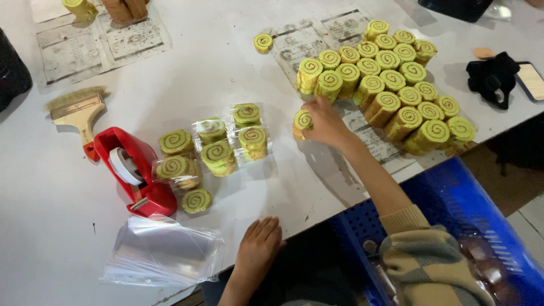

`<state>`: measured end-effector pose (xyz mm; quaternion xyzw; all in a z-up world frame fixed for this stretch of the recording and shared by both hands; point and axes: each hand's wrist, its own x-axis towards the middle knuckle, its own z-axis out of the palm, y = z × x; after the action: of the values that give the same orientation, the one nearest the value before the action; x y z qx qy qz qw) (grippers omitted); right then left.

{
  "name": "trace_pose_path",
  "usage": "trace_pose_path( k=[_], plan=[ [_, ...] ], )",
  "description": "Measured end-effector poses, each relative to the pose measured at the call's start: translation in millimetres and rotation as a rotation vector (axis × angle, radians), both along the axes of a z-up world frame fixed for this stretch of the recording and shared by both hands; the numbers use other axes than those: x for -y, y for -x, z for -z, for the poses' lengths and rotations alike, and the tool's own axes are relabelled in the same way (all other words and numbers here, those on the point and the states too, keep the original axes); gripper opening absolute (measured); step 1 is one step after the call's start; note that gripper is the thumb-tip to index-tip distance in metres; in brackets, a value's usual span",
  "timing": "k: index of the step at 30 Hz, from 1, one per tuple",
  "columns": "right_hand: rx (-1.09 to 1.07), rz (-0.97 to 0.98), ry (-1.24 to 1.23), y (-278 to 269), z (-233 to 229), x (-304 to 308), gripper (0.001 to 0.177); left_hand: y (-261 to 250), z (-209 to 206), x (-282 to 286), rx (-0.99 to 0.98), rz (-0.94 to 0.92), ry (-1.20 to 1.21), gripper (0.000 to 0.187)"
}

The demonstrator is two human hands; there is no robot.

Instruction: The person packages small swirl cakes by placing them individually into clear plastic bags and sealing each bag with red adhesive tape from a dispenser.

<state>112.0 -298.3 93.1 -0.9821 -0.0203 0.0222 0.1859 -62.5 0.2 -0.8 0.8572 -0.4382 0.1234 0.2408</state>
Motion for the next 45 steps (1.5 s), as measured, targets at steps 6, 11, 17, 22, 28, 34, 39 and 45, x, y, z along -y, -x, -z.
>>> trace_pose_path(
  k=[6, 11, 17, 22, 28, 34, 39, 45],
  plan=[
    [0.108, 0.045, -0.167, 13.7, -22.3, -9.4, 0.061, 12.6, 5.9, -0.3, 0.077, -0.009, 0.079, 0.012],
    [-0.165, -0.173, -0.253, 77.7, -44.9, -61.2, 0.058, 18.4, 11.1, 1.3, 0.147, -0.065, 0.069, 0.01],
    [-0.162, -0.466, -0.246, 113.9, 35.1, -79.4, 0.059, 18.2, 12.3, 2.5, 0.153, -0.09, 0.039, 0.008],
    [-0.256, -0.331, -0.266, 122.2, 34.3, -82.3, 0.063, 15.5, 1.1, 6.7, 0.221, -0.109, 0.097, 0.006],
    [-0.175, -0.338, -0.324, 124.6, 46.3, -85.1, 0.059, 15.3, -7.3, 11.6, 0.209, -0.107, 0.045, 0.011],
    [-0.186, -0.277, -0.4, 134.7, 25.6, -78.9, 0.068, 1.6, -42.7, 24.5, 0.156, -0.172, 0.23, 0.012],
    [0.487, 0.016, -0.44, 166.4, 44.8, -72.5, 0.019, -24.9, -12.2, 38.1, -0.16, -0.291, 0.407, 0.009],
    [0.722, -0.153, -0.13, 218.7, 53.0, -119.5, 0.029, -35.4, 8.8, 42.5, -0.249, -0.349, 0.389, 0.014]
  ],
)
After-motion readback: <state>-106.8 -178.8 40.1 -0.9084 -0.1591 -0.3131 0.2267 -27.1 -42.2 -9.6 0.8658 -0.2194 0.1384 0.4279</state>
